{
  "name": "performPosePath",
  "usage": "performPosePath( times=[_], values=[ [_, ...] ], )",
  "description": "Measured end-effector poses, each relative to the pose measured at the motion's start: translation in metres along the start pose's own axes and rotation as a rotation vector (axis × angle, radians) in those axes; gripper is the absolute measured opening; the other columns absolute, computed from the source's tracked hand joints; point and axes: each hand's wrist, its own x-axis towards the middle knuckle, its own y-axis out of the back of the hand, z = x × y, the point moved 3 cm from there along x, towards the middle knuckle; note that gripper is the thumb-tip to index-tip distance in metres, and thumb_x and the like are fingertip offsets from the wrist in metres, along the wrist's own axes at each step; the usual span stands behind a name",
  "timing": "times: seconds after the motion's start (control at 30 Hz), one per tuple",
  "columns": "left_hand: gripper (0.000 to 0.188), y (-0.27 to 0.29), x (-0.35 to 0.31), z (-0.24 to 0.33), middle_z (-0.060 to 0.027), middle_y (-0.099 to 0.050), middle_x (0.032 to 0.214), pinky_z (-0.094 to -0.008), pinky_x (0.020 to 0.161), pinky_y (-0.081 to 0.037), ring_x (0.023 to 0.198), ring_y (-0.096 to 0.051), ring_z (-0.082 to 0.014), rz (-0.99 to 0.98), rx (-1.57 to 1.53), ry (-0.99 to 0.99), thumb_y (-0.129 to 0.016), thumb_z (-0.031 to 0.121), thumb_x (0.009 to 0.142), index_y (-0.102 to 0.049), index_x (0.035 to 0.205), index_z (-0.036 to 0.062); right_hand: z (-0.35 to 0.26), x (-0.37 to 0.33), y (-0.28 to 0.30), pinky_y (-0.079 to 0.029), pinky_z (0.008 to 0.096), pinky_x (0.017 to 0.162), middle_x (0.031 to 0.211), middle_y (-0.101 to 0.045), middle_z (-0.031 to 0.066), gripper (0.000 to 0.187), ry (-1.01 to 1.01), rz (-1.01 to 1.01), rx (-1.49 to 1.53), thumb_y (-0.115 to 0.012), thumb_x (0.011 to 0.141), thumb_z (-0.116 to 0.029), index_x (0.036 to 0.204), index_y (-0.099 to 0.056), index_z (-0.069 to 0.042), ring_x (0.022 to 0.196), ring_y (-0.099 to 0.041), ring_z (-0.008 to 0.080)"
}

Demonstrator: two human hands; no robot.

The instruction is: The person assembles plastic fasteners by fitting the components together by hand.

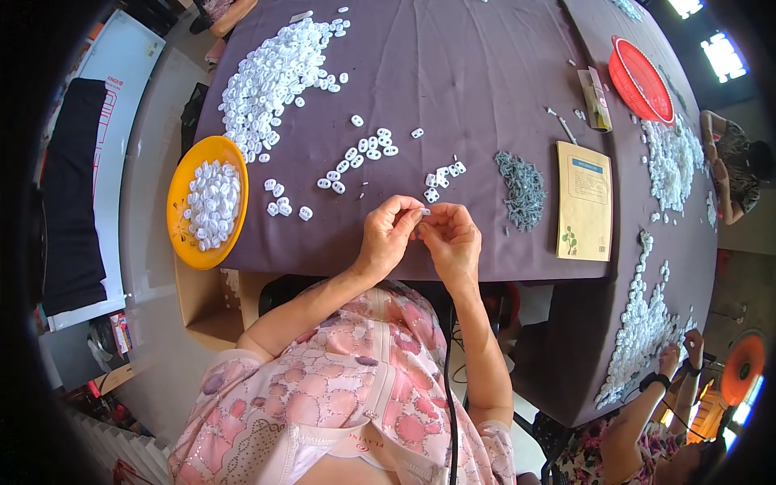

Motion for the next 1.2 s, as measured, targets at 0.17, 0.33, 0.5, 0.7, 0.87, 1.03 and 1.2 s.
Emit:
performPosePath(
  times=[0.17,0.33,0.5,0.7,0.87,1.03,1.2],
  values=[
    [0.004,0.0,0.0,0.002,-0.0057,-0.061,0.073,-0.023,0.051,-0.045,0.058,-0.053,-0.0079,0.006,0.061,-0.005,-0.058,0.003,0.085,-0.058,0.085,-0.0008,0.005,-0.001,0.0,-0.051,0.021,0.064,0.088,-0.062,0.0066,0.023,0.052,0.028,-0.022,-0.059,0.078,0.011,0.098,-0.053,0.001,0.074,-0.06,0.0099],
    [0.004,0.005,0.003,-0.004,-0.004,-0.059,0.07,-0.022,0.049,-0.043,0.055,-0.052,-0.0067,0.061,0.091,-0.049,-0.058,0.004,0.085,-0.058,0.085,-0.0001,-0.01,-0.006,-0.001,-0.048,0.0227,0.06,0.076,-0.061,0.0045,0.022,0.131,0.136,-0.498,-0.063,0.075,0.006,0.094,-0.055,-0.001,0.068,-0.06,0.0106],
    [0.008,0.006,0.003,-0.008,0.0,-0.057,0.068,-0.0187,0.044,-0.037,0.048,-0.047,-0.0042,-0.031,-0.191,0.162,-0.058,0.009,0.087,-0.059,0.085,0.0014,-0.023,0.006,0.036,-0.047,0.031,0.059,0.075,-0.058,0.0077,0.02,0.436,0.299,-0.942,-0.061,0.075,0.004,0.092,-0.057,-0.005,0.064,-0.059,0.0222],
    [0.009,0.007,0.001,-0.013,0.0003,-0.057,0.068,-0.0174,0.042,-0.038,0.048,-0.047,-0.0036,-0.029,-0.331,0.304,-0.06,0.011,0.087,-0.06,0.085,0.0028,-0.044,-0.001,0.033,-0.047,0.0358,0.066,0.09,-0.057,0.011,0.017,0.569,0.271,-1.118,-0.062,0.075,-0.001,0.091,-0.059,-0.004,0.078,-0.057,0.0276],
    [0.009,0.004,0.0,-0.009,0.0011,-0.056,0.066,-0.0175,0.042,-0.038,0.049,-0.048,-0.0036,-0.007,-0.299,0.295,-0.06,0.012,0.087,-0.06,0.085,0.0031,-0.03,-0.011,-0.009,-0.046,0.0237,0.056,0.075,-0.061,0.008,0.01,0.246,0.069,-0.578,-0.067,0.075,0.0,0.084,-0.063,0.0,0.062,-0.057,0.0101],
    [0.01,0.007,-0.002,-0.005,0.0018,-0.056,0.064,-0.0182,0.043,-0.04,0.049,-0.049,-0.0038,0.011,-0.244,0.238,-0.06,0.012,0.088,-0.06,0.085,0.0032,-0.012,-0.01,-0.014,-0.047,0.0222,0.061,0.078,-0.062,0.0053,0.005,0.191,0.075,-0.369,-0.062,0.08,0.004,0.085,-0.062,0.004,0.066,-0.057,0.0084],
    [0.012,0.009,-0.001,-0.006,0.0008,-0.056,0.064,-0.0188,0.042,-0.039,0.049,-0.049,-0.0048,-0.075,-0.331,0.307,-0.056,0.015,0.09,-0.06,0.086,0.0037,-0.016,-0.012,-0.014,-0.046,0.0208,0.06,0.076,-0.059,0.0016,0.001,0.15,0.019,-0.124,-0.058,0.084,0.003,0.085,-0.058,0.002,0.066,-0.055,0.0064]
  ],
)
